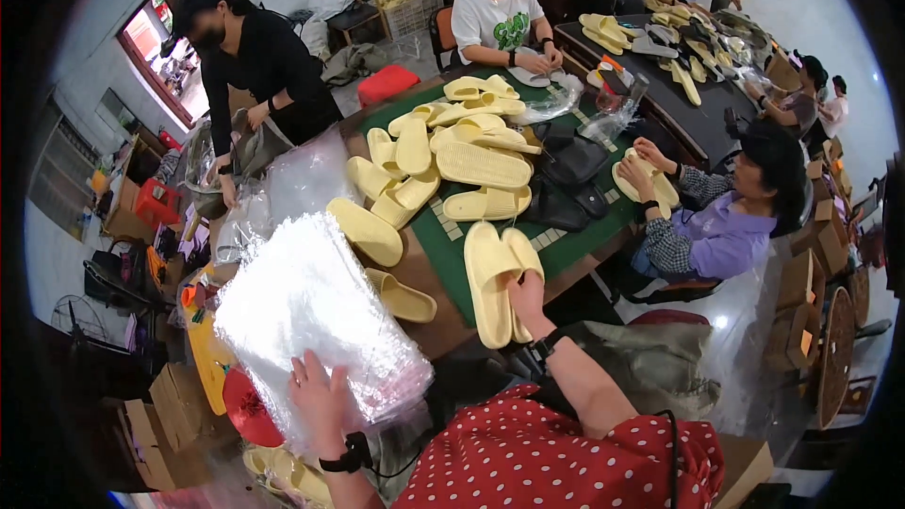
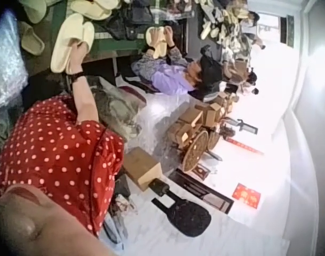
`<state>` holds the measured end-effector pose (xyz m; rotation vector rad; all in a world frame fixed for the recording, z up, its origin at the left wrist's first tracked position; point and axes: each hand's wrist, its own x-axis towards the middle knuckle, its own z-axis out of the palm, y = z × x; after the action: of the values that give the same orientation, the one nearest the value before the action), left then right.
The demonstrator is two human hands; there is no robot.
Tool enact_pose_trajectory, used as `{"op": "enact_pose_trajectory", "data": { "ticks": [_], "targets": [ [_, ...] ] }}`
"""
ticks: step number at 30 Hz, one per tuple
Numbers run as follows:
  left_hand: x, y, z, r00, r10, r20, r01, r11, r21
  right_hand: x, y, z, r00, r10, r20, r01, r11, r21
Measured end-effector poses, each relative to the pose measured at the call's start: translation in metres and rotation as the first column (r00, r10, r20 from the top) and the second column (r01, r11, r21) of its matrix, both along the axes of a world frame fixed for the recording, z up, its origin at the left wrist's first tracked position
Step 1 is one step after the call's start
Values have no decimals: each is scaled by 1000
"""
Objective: Placing pairs of sandals into clear plastic bags and then into a large storage sack.
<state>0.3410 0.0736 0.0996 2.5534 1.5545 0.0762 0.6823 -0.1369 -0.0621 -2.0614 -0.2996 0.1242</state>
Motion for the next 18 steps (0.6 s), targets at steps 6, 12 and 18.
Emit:
{"op": "enact_pose_trajectory", "data": {
  "ticks": [6,12,18],
  "targets": [
    [-43,8,12,953,-168,252,178,984,-16,-76,64,128,936,342,-79,-201,708,677],
    [-94,10,-49,736,-176,654,379,907,-183,-216,127,239,577,788,214,-788,606,-106],
    [-88,8,-47,898,-438,46,440,898,-34,-231,184,135,511,817,268,-680,575,-455]
  ]
}}
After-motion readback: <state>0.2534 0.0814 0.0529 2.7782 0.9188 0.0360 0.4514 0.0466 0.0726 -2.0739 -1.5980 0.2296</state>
